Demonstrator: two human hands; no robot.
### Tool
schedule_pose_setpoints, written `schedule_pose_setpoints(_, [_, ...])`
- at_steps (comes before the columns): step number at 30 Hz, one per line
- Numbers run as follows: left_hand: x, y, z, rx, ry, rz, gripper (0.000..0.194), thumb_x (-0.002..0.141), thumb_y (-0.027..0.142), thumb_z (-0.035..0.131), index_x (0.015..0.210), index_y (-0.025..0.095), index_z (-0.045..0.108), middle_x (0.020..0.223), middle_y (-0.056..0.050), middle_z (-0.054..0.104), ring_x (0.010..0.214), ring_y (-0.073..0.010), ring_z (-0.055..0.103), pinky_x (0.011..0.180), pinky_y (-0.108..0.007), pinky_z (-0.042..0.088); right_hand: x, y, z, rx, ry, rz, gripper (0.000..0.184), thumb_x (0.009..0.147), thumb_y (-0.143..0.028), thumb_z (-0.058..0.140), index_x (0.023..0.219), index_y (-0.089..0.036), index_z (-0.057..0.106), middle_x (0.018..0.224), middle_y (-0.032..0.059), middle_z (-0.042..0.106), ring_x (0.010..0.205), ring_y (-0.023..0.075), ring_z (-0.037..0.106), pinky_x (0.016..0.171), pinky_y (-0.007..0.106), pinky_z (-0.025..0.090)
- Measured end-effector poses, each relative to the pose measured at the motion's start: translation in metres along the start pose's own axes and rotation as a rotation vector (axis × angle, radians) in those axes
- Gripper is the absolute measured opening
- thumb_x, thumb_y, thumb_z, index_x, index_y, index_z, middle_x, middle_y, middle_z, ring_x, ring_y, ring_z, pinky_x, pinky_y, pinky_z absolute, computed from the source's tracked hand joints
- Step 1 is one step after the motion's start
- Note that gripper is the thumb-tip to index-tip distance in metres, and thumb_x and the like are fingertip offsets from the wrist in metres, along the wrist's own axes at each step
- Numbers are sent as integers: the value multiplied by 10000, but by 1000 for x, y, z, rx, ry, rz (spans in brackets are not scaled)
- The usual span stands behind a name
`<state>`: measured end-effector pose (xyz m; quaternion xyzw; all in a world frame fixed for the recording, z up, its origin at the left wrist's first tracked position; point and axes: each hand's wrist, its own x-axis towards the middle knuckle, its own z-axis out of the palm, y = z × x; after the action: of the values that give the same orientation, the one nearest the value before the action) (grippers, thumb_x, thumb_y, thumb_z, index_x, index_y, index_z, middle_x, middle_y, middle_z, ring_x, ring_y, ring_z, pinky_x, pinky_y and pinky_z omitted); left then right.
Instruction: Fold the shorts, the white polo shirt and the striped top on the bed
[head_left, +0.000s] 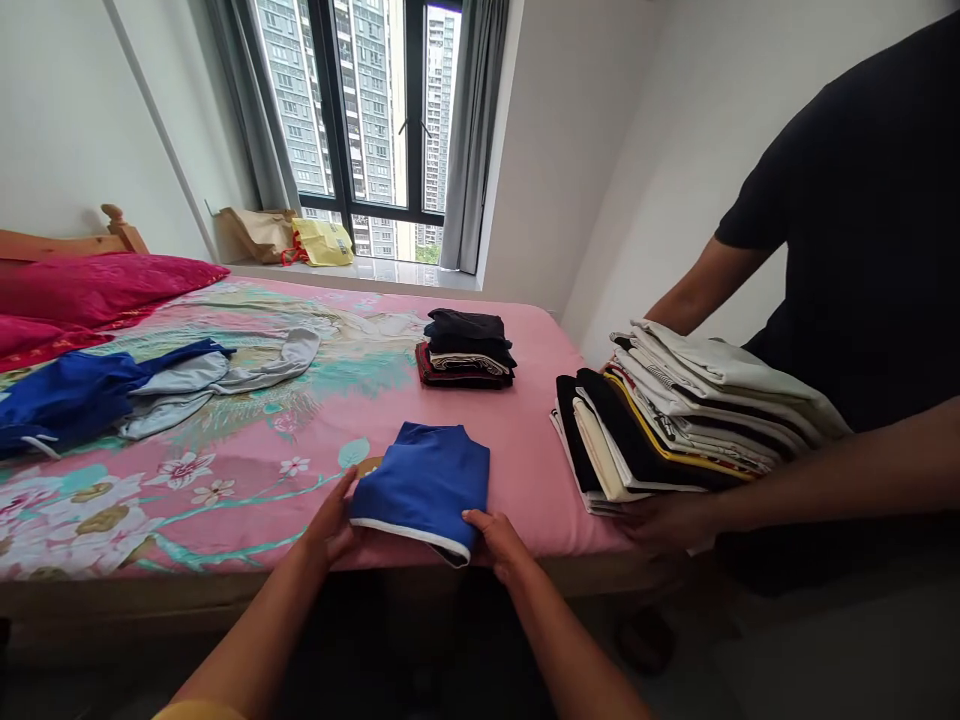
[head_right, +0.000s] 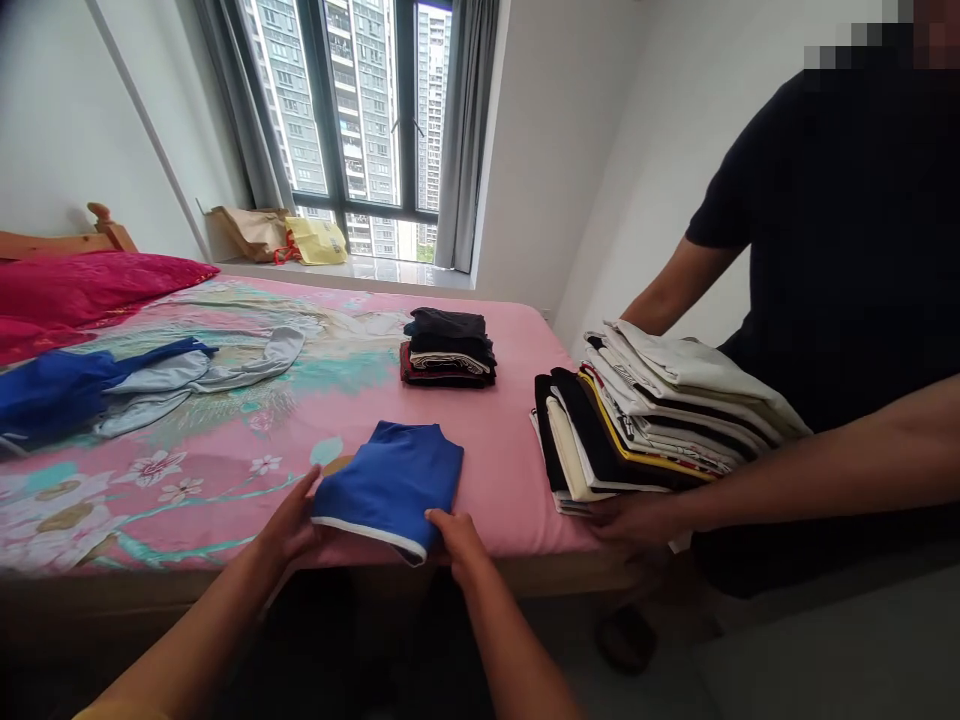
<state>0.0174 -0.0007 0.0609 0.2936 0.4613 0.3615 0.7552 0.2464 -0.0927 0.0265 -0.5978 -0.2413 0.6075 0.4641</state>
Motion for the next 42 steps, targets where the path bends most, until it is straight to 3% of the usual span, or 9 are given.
schedule_pose_setpoints(3, [-28,-34,-31,-132,37,41,517,866,583,334,1046,166,582,1016,-119,696,1034,-283,626,823,-410,540,-14,21,8,-66,-18,3,390,749,-445,581,1026,-174,541,849,64,666,662,193,642,540,325,530])
schedule_pose_setpoints(7, [-62,-72,-46,111,607,197,437,810,507,488,1133,213,487,1224,-157,591,1147,-323,548,898,-433,503,-22,28,-11,-484,268,-242,340,795,-518,498,827,-184,548,716,47,620,616,186,586,602,336,502])
schedule_pose_setpoints(9, [-70,-69,-29,315,708,432,433,791,503,517,1120,221,506,1225,-134,587,1157,-321,534,966,-434,457,-21,14,-17,-574,381,-511,313,846,-479,427,853,-195,558,809,58,638,769,198,600,749,339,493])
schedule_pose_setpoints(13, [-51,-35,32,784,186,830,352,819,434,492,1060,233,651,1253,-70,597,1247,-280,456,1110,-408,287,-10,-14,7,-752,333,-862,362,908,-330,311,1125,-184,562,1181,107,590,1137,203,517,1005,355,383])
schedule_pose_setpoints(16, [-11,-13,46,1239,-113,796,424,843,389,469,1237,279,577,1406,-24,472,1372,-255,285,1155,-474,35,9,-14,27,-1086,178,-852,447,905,-328,336,1296,-180,497,1391,102,454,1338,234,329,1121,457,206])
schedule_pose_setpoints(24, [39,15,1,1570,315,407,652,881,488,347,1433,143,305,1510,-172,235,1397,-376,151,1045,-673,87,31,-20,23,-1354,195,-432,660,900,-500,316,1439,-121,289,1520,108,190,1414,281,109,1098,595,18])
schedule_pose_setpoints(30, [29,11,22,1625,31,666,547,885,479,382,1406,316,351,1526,5,247,1414,-208,168,1145,-432,-12,46,-30,39,-1359,11,-698,539,924,-433,319,1434,-256,300,1517,21,238,1418,205,113,1118,536,-18])
schedule_pose_setpoints(36, [42,28,10,1589,329,470,611,876,467,375,1395,143,376,1497,-179,272,1397,-354,171,1058,-650,63,71,-60,-10,-1305,367,-357,559,913,-432,322,1395,-155,379,1483,148,299,1387,312,196,1053,646,78])
schedule_pose_setpoints(42, [54,7,28,1516,51,686,540,805,525,509,1317,356,475,1500,24,322,1406,-212,196,1150,-395,9,65,-46,25,-1365,1,-756,530,914,-429,345,1423,-284,329,1493,23,308,1409,208,152,1127,481,20])
